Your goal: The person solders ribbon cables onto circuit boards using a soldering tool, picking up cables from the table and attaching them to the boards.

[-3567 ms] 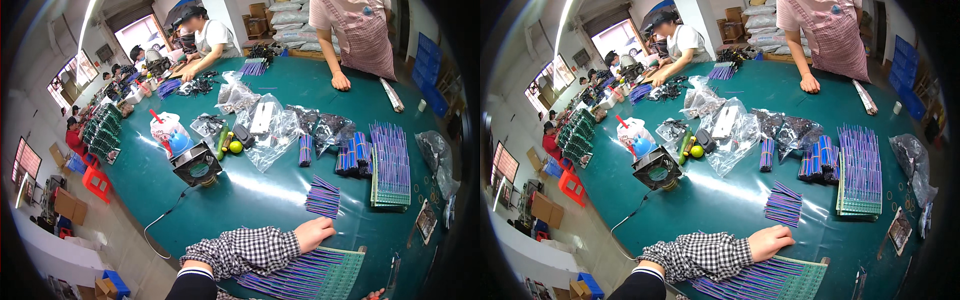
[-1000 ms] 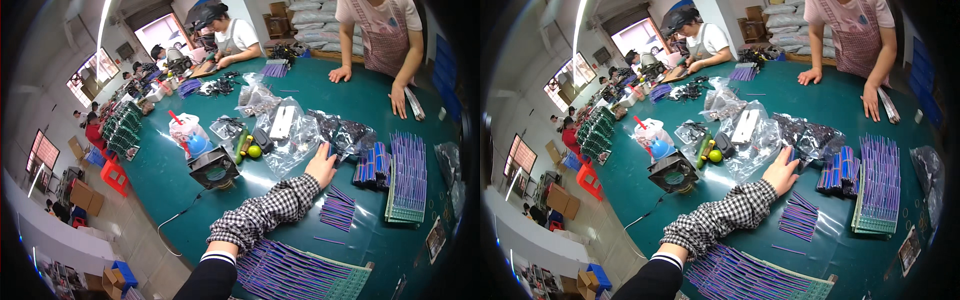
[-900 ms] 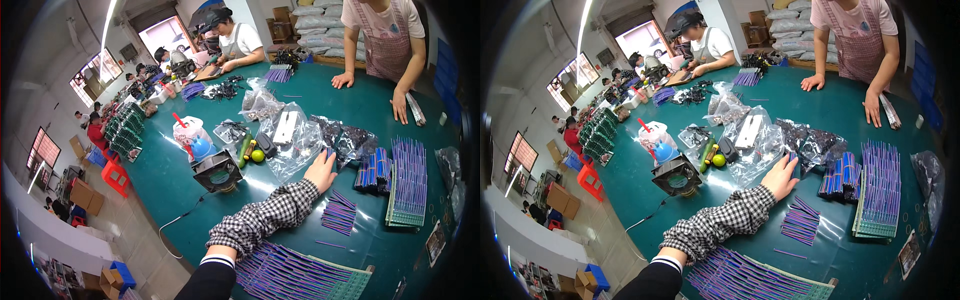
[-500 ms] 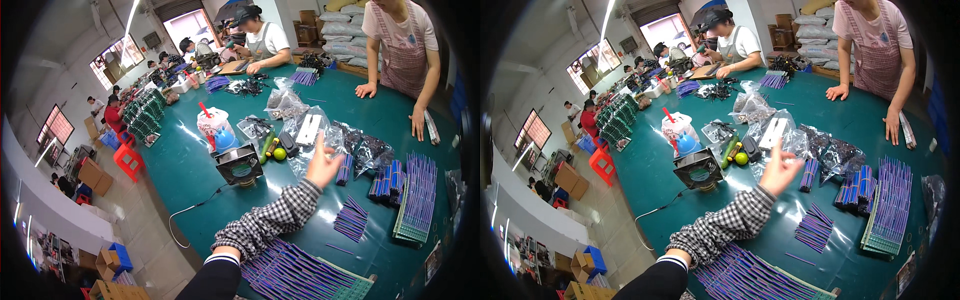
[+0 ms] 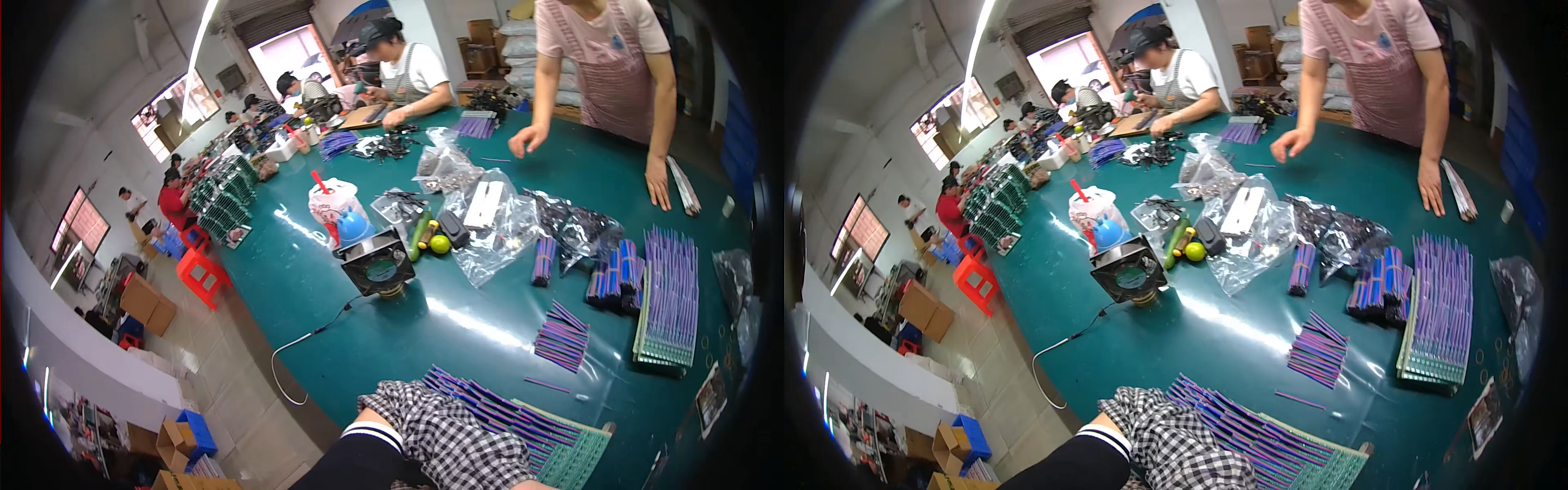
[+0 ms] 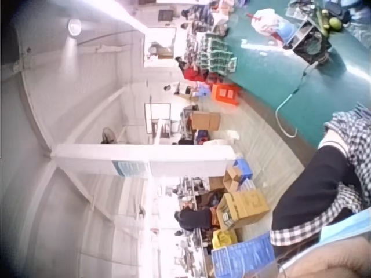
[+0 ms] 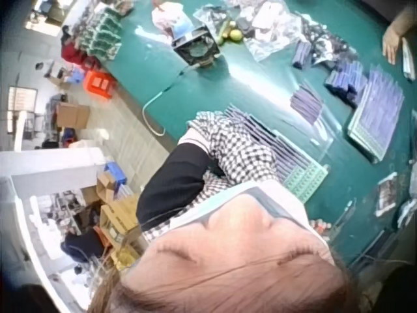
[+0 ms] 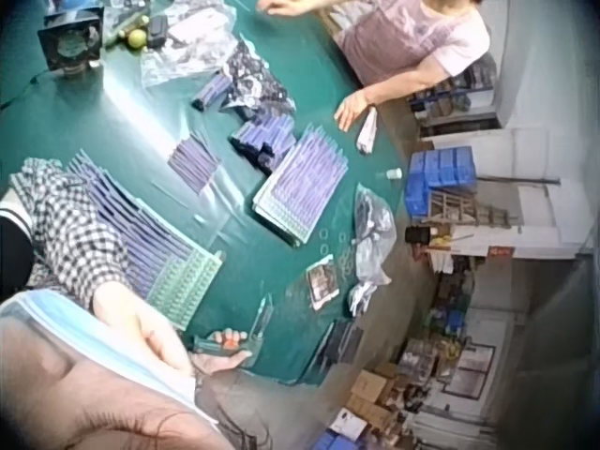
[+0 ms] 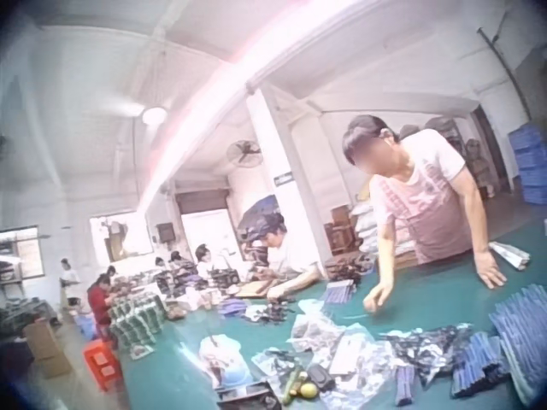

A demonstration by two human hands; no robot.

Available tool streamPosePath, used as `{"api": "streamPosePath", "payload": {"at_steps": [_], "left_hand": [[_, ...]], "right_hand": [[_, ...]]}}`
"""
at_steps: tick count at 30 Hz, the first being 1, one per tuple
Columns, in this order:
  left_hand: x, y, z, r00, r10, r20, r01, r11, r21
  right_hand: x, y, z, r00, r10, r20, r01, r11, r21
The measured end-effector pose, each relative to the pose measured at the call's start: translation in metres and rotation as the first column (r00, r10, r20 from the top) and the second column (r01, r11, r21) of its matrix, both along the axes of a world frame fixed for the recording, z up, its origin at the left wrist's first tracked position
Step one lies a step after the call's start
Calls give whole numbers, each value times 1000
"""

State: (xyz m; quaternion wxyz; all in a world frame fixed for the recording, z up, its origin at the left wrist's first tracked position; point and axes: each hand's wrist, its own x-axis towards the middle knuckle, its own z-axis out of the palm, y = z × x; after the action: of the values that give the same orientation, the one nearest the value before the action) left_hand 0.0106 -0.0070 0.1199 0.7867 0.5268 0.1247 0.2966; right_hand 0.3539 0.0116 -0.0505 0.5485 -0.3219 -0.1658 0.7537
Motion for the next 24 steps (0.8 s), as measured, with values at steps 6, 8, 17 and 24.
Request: {"api": "streamPosePath", "payload": {"at_steps": [6, 8, 17, 24], "left_hand": [[32, -2, -5, 989, -99, 107, 106, 993, -56], [35, -5, -3, 985, -117, 130, 126, 990, -64], [42, -7, -2, 962, -128, 243, 155, 983, -95], [34, -13, -3, 943, -89, 320, 138, 981, -135]], "right_hand": [[-11, 6, -9, 972, -2, -235, 24, 995, 92], [-10, 4, -8, 962, -5, -273, 38, 993, 116], [-14, 2, -2, 964, -24, -264, 54, 993, 106], [-15, 1, -2, 966, -24, -257, 55, 992, 114]]}}
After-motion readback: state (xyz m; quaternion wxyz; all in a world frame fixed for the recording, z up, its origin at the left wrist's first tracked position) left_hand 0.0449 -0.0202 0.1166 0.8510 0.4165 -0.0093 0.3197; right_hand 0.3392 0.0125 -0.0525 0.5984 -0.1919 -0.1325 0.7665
